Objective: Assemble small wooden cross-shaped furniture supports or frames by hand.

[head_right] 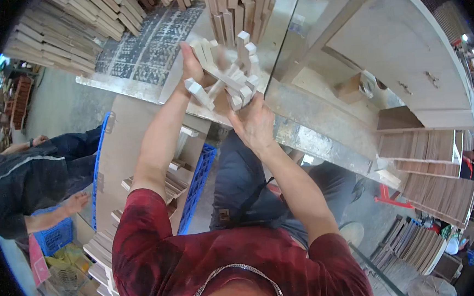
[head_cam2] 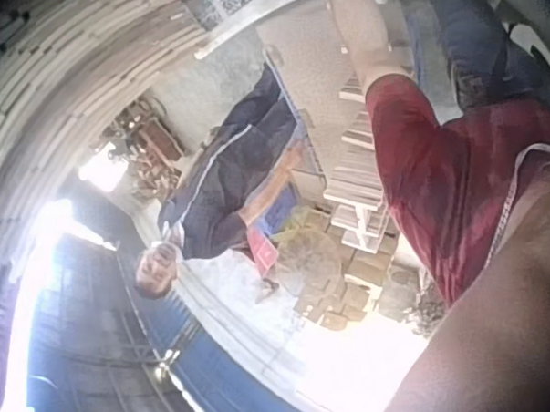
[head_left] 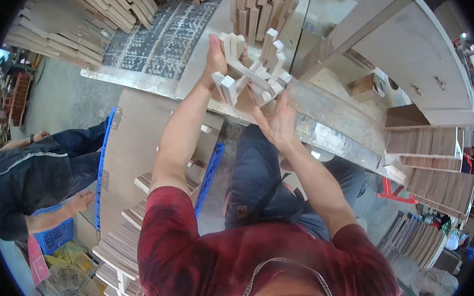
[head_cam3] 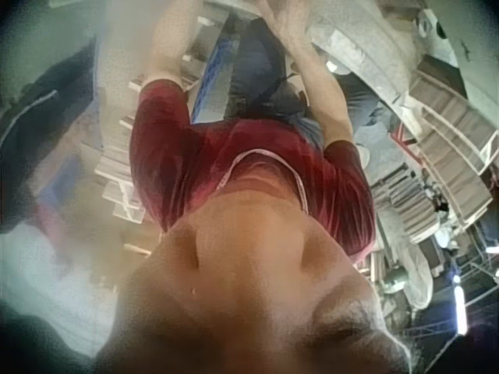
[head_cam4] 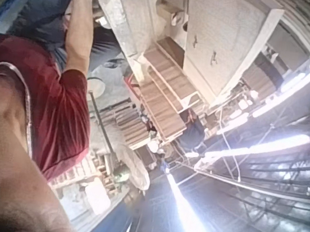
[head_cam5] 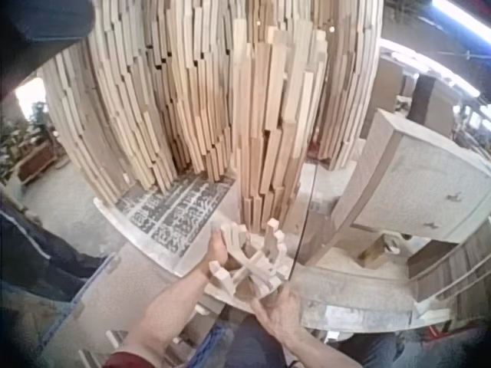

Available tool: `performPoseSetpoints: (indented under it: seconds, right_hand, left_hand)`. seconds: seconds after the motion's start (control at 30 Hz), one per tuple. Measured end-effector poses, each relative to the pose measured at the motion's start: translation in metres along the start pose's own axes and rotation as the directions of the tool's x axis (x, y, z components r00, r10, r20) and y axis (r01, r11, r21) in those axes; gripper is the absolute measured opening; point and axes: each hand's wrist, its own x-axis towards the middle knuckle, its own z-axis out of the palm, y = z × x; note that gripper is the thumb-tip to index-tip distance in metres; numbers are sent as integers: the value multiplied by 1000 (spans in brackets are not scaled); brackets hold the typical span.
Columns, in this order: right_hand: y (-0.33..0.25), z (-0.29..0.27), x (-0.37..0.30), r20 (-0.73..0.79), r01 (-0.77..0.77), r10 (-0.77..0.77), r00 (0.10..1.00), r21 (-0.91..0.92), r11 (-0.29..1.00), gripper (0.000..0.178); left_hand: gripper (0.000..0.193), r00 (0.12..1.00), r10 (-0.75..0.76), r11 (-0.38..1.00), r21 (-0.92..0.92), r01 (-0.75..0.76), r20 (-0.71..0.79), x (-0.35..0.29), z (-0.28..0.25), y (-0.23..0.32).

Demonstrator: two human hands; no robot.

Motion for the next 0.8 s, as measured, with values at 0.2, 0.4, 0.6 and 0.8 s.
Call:
performPoseSetpoints:
  seconds: [0.2, 0.4, 0.6, 0.8]
  right_hand:
    - [4, 4, -1, 0, -14, 14, 1000, -29, 999, 62]
    - [-13, 1, 8, 126, -68, 50, 991, 145, 987, 64]
    - [-5, -3, 3, 58, -136, 125, 990, 251, 958, 69]
    - [-11, -76, -26, 288, -134, 111, 951, 61, 989, 63]
  left_hand:
    - [91, 982, 18, 999, 27, -23, 186, 3, -10, -3]
    - [77, 994, 44, 988, 151, -29, -98, -27, -59, 34]
    - [82, 833, 543, 373, 919, -129, -103, -160, 35, 11]
    - [61, 841, 514, 319, 948, -8, -166, -134, 43, -18]
